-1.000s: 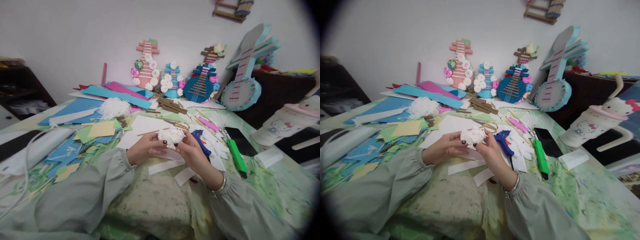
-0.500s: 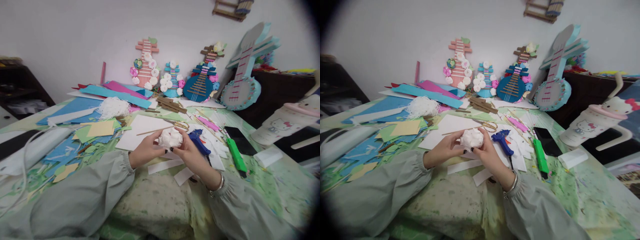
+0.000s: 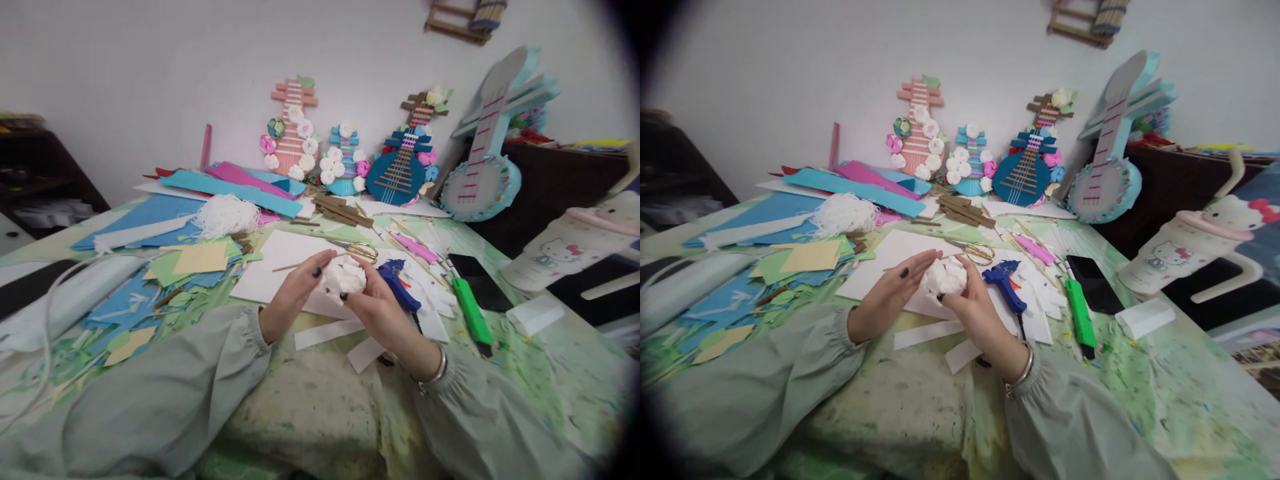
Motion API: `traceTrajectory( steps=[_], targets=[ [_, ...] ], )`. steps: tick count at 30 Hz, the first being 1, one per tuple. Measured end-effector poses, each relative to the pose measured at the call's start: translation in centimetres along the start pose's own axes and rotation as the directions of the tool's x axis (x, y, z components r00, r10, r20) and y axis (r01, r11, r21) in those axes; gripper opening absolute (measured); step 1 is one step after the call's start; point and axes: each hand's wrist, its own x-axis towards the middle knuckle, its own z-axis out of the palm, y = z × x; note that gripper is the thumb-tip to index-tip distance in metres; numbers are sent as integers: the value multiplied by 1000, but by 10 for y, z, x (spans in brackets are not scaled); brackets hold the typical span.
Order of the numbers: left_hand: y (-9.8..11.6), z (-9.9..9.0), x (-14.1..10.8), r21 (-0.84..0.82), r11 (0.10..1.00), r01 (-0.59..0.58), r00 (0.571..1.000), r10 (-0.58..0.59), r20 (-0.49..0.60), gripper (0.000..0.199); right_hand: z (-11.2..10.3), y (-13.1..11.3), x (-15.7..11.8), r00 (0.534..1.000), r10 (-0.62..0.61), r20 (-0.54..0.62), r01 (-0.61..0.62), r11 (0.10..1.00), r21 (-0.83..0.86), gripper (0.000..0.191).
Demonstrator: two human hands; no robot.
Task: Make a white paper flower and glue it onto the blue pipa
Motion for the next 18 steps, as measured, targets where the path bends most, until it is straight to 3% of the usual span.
traceTrajectory(
  steps=[3,6,10,18],
  targets=[
    [-2,7,3,-126,991,37,990,-53,-130,62,2,2,4,999,14,-30,-10,990,143,38],
    [-8,18,1,-115,991,62,978,-83,-190,67,4,9,10,993,-9,-118,31,982,188,25],
    [-17,28,-8,14,1000,-21,991,23,-132,63,9,16,15,970,-38,-242,96,967,234,18],
    [-26,24,-11,229,972,-56,990,84,-113,68,13,19,14,961,-72,-266,125,975,187,22]
  ],
)
